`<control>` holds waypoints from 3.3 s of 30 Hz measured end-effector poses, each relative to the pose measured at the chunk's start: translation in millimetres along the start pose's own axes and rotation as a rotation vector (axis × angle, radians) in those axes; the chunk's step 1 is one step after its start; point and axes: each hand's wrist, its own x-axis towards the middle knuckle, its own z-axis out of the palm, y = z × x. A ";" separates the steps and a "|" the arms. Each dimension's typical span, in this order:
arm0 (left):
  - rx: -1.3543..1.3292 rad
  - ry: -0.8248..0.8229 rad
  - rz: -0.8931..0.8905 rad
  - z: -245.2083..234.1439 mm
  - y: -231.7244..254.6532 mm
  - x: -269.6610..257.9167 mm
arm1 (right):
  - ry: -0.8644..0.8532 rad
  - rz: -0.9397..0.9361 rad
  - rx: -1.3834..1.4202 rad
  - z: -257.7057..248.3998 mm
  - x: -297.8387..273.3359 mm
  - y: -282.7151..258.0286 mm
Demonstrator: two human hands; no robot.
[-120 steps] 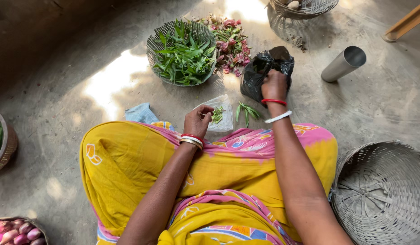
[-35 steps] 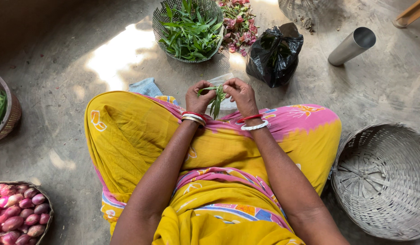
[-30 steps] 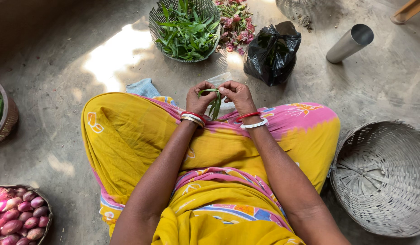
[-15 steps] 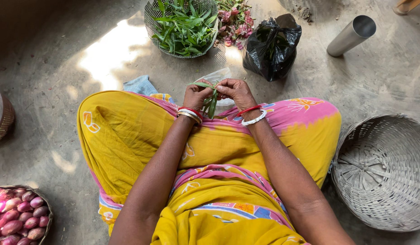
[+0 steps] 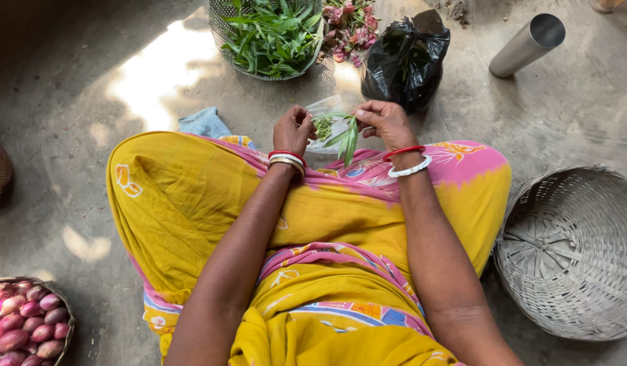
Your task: The person sits on the floor and sorts green leafy vegetables by hand, picking up leaves from a basket, separating them, and placing them into a plastic bag. The person handles the leaves one at a time and occasionally adjusts the pile.
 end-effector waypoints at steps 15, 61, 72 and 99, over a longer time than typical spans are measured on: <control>0.002 0.118 0.306 -4.6 29.8 -22.2 | 0.031 0.023 -0.021 11.6 6.7 8.7; -0.318 -0.270 0.018 -2.0 -6.9 -5.0 | -0.088 -0.005 -0.044 27.8 12.3 20.1; -0.314 -0.285 0.038 -4.1 -0.9 -6.8 | -0.103 -0.062 -0.023 28.1 15.1 24.5; -0.048 0.013 0.381 -2.0 28.8 -28.9 | -0.049 -0.068 -0.065 35.6 9.6 13.7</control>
